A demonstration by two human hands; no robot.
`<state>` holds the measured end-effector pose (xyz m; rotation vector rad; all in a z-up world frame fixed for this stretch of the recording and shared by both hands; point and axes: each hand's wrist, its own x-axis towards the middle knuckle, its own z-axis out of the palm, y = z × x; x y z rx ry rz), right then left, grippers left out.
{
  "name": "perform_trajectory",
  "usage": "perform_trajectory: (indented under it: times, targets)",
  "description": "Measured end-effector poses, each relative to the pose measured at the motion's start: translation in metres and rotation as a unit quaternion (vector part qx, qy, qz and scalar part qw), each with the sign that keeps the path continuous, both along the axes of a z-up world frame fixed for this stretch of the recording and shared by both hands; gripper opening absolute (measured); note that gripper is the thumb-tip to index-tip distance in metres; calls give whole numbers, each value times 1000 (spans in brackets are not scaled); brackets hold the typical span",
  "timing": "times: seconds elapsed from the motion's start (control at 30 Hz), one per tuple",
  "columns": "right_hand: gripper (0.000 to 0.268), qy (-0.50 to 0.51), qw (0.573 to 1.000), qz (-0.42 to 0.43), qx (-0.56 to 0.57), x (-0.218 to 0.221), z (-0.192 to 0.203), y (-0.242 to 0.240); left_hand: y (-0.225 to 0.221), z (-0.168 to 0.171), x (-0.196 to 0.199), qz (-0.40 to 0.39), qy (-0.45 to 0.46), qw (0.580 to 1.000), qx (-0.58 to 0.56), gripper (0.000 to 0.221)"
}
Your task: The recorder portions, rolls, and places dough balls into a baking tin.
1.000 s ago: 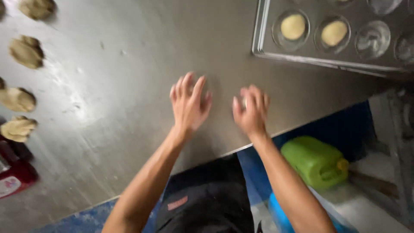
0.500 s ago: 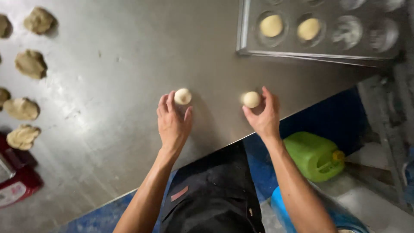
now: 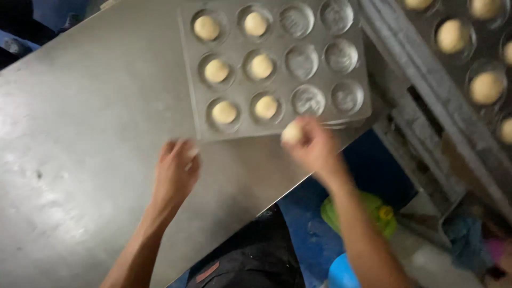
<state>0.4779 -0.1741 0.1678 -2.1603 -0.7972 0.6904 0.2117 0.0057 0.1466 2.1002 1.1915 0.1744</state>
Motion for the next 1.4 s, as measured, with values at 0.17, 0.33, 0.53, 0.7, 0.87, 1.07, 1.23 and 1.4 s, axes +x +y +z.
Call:
perform_trajectory:
  times: [0.17, 0.33, 0.53, 0.7, 0.87, 1.07, 1.23, 1.4]
  targets:
    - [43, -256, 957, 39, 134, 215, -38, 68, 30, -10, 200, -91, -146, 979, 106, 29]
    - [42, -316, 936, 80, 130, 305, -89, 129, 42, 1, 322, -80, -187, 973, 105, 29]
    - [61, -369, 911, 115, 145, 294, -66, 107, 69, -53, 412, -84, -189, 966, 157, 38]
    - [30, -190, 967, 170, 14, 223, -53, 43, 88, -49, 420, -157, -44, 969, 184, 59]
    - [65, -323, 895, 305, -44, 138, -66, 3, 72, -21, 343, -117, -144, 958, 219, 67]
    - [76, -318, 885, 298, -163, 88, -56, 1, 33, -14, 231, -75, -126, 984, 103, 59]
    - [64, -325, 901, 272, -91, 72, -63, 22, -1, -5, 138, -4, -160, 986, 39, 49]
    - [57, 184, 963, 142, 134, -5, -6, 24, -20, -17, 54, 184, -369, 894, -175, 36]
